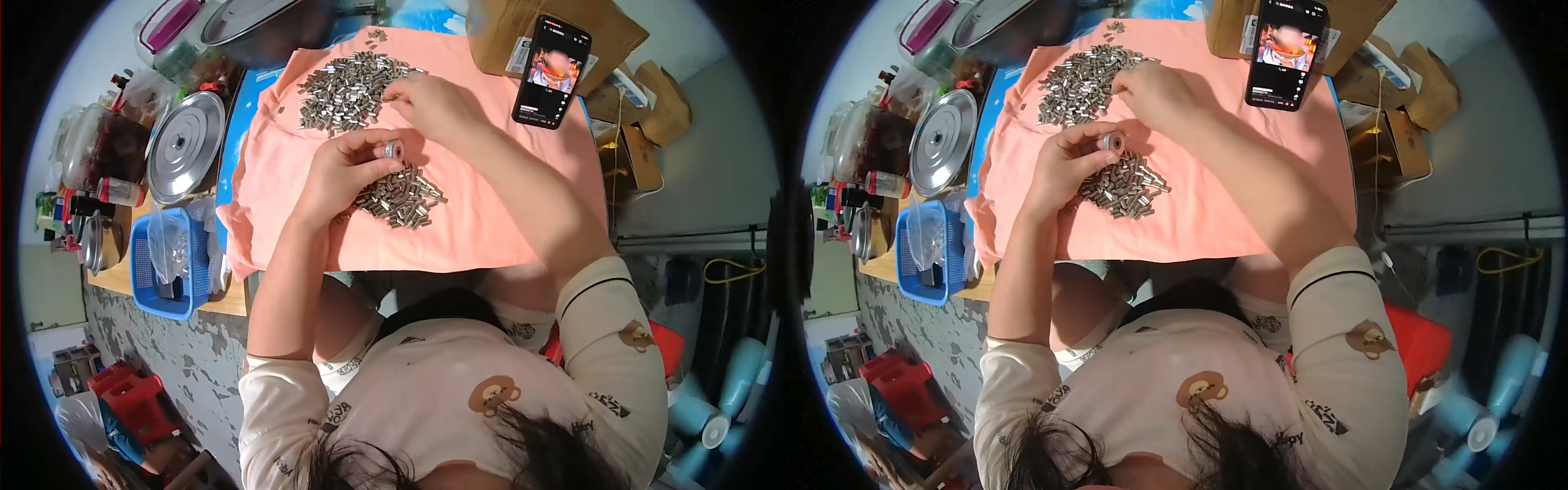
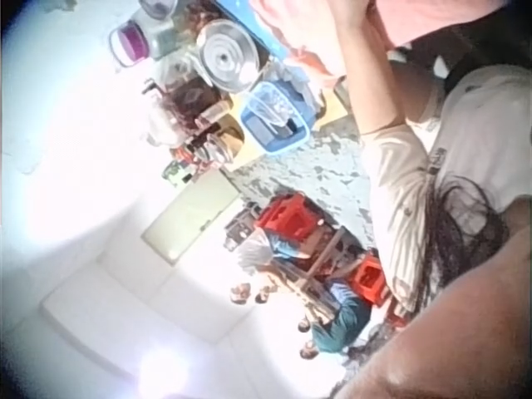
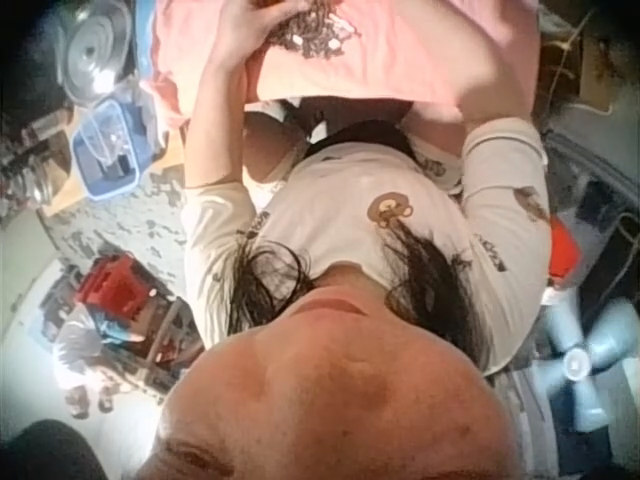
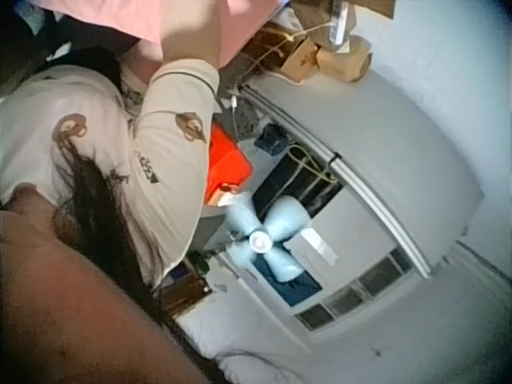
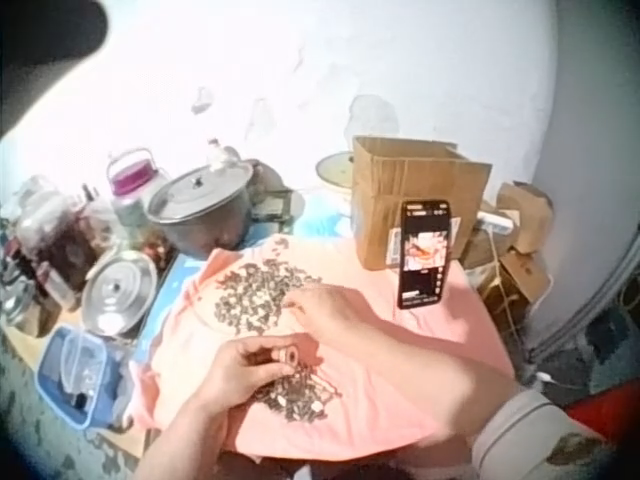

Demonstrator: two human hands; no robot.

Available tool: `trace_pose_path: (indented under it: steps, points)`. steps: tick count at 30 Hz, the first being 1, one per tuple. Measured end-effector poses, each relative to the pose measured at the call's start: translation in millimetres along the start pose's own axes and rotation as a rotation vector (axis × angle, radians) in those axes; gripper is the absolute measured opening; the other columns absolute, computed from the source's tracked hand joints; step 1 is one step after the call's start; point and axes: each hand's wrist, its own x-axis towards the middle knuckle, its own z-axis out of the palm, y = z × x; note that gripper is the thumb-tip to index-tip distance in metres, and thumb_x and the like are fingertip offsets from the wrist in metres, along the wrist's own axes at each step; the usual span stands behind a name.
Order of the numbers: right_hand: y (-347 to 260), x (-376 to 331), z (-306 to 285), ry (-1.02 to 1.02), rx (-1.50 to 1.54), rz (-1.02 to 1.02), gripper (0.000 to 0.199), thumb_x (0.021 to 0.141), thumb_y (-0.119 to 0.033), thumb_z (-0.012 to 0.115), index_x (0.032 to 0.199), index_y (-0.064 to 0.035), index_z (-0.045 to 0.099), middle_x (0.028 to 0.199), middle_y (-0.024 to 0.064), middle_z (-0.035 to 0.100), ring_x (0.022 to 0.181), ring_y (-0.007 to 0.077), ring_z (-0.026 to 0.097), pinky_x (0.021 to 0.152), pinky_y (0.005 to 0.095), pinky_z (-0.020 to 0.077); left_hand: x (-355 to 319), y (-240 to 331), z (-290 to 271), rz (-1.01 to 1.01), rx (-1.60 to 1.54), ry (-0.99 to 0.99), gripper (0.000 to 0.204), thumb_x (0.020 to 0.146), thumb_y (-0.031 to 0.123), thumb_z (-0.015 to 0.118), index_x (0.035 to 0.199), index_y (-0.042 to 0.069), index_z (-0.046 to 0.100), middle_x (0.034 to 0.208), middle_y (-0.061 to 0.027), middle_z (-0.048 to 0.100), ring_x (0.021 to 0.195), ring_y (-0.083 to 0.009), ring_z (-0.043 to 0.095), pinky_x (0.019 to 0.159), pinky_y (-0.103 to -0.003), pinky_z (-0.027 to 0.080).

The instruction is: Sorting small metal hardware components into a container.

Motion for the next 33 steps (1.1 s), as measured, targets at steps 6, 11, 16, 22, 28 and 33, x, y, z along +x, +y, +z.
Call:
trace_pose_path:
  steps: [6,11,16,22,28,33]
  points:
    - [0,-5,-4,-0.134,-0.224,-0.033,0.010,0.070,-0.009,0.056,0.077,-0.0046,0.060,0.073,0.0117,0.057,0.071,0.0293,0.056,0.063,0.0372,0.0443,2,-4,-5,0.025,0.012,0.006,0.030,0.073,-0.001,0.063,0.102,-0.003,0.056,0.078,0.0025,0.053,0.071,-0.0041,0.051,0.064,-0.017,0.044]
    - [-15,-26,-26,-0.147,-0.041,0.051,0.009,0.073,-0.008,0.057,0.079,-0.0018,0.059,0.077,0.0080,0.058,0.068,0.0188,0.058,0.060,0.0306,0.0456,1,-3,-4,0.041,-0.054,0.062,0.030,0.073,-0.002,0.063,0.102,-0.003,0.056,0.078,0.0017,0.053,0.071,-0.0049,0.051,0.064,-0.017,0.044]
    - [-31,-43,-27,-0.230,0.796,0.243,0.005,0.079,0.003,0.053,0.082,0.0038,0.057,0.077,0.0038,0.058,0.073,0.0105,0.057,0.064,0.0209,0.0488,1,1,-2,0.029,-0.084,0.086,0.031,0.073,-0.003,0.061,0.103,-0.005,0.054,0.084,-0.0024,0.057,0.074,-0.0074,0.054,0.067,-0.019,0.046]
    - [-39,-45,-31,-0.114,0.349,0.065,0.007,0.073,-0.003,0.060,0.080,-0.0004,0.059,0.071,0.0056,0.059,0.066,0.0107,0.057,0.058,0.0225,0.0468,2,1,2,0.011,-0.057,0.090,0.030,0.074,-0.003,0.061,0.103,-0.005,0.055,0.084,-0.0030,0.058,0.073,-0.0079,0.055,0.068,-0.019,0.046]
    - [-46,-44,-31,0.005,0.244,-0.081,0.007,0.070,-0.007,0.060,0.070,-0.0009,0.057,0.065,0.0095,0.058,0.057,0.0187,0.057,0.054,0.0283,0.0457,0,-5,-3,0.037,-0.002,0.107,0.031,0.074,-0.003,0.061,0.104,-0.005,0.055,0.082,-0.0027,0.058,0.077,-0.0081,0.056,0.068,-0.019,0.047]
    - [-22,-40,-31,-0.280,0.840,0.264,0.008,0.073,-0.007,0.062,0.074,0.0003,0.058,0.067,0.0036,0.060,0.059,0.0077,0.056,0.053,0.0217,0.0450,1,-1,-2,0.008,0.022,0.043,0.031,0.073,-0.003,0.062,0.103,-0.005,0.055,0.085,-0.0047,0.059,0.079,-0.0093,0.057,0.070,-0.020,0.047]
